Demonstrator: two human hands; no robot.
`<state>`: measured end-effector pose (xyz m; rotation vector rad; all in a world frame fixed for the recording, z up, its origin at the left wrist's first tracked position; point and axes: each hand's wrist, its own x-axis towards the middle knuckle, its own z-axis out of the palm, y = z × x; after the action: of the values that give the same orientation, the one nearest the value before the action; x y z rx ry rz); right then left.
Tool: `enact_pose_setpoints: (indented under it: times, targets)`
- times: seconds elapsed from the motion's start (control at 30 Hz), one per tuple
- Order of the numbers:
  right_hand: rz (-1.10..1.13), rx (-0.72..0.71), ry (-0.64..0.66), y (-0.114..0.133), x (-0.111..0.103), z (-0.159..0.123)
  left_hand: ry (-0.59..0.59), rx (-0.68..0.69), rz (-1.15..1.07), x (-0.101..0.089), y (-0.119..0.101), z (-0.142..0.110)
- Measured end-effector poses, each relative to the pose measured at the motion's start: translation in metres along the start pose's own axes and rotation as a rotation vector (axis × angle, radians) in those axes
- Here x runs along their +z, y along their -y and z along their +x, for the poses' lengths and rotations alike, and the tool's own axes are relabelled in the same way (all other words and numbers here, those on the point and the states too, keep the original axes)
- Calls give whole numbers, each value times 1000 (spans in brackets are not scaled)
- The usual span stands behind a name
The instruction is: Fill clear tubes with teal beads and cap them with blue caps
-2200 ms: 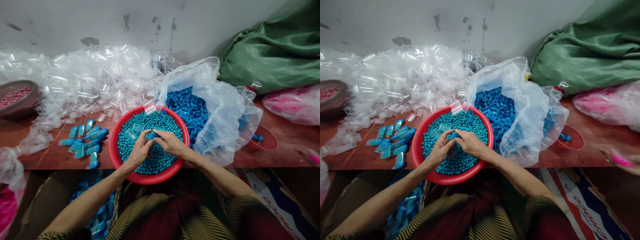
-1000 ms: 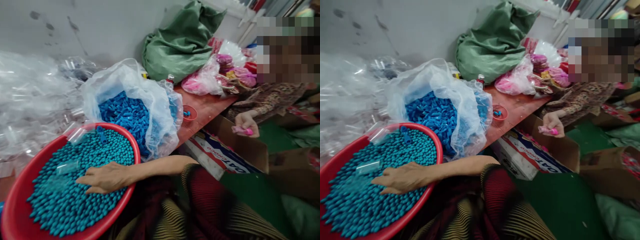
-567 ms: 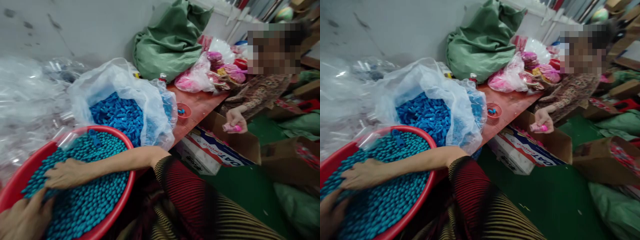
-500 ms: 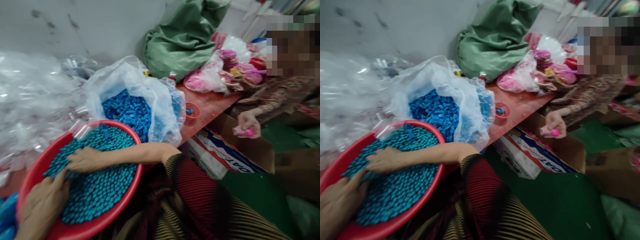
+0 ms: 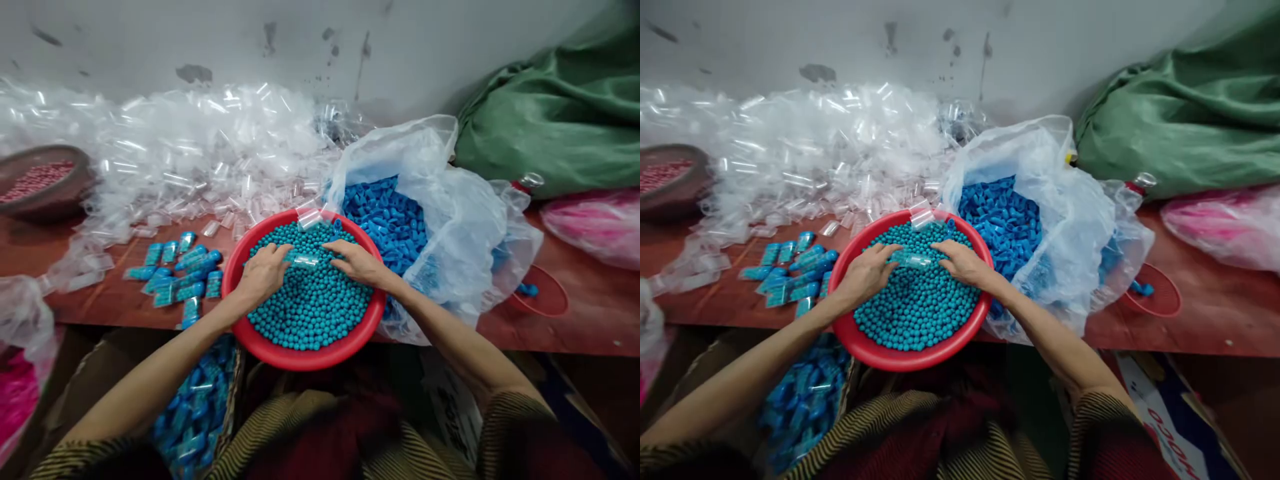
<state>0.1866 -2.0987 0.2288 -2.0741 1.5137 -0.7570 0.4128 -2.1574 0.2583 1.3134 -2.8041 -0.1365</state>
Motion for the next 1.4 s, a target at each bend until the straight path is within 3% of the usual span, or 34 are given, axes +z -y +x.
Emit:
enact_pose_setpoints:
  times: [0.17,0.27,0.43,0.6,0.73,0.87,1.07,1.23,1.4]
  targets:
    - [136,124,-94,-1,-3,-10,112,231,63,10,-12,19]
    - [157,133,-72,0,-3,-19,220,260,80,20,-15,33]
    - [191,157,-97,0,-16,-28,262,209,-30,27,-20,26]
    - [108,166,-169,-8,-27,-9,405,46,-375,21,-19,24]
    - [-35,178,-218,-18,-19,13,474,-72,-537,28,-31,51]
    - [-67,189,-252,-20,-3,17,533,-159,-796,43,-45,70]
    - [76,200,-249,-20,5,6,633,-223,-1257,40,-37,57]
    - [-247,128,-136,-15,0,13,610,-341,-1530,29,-25,41]
    - [-692,54,8,-6,-7,27,564,-428,-1533,25,-20,30]
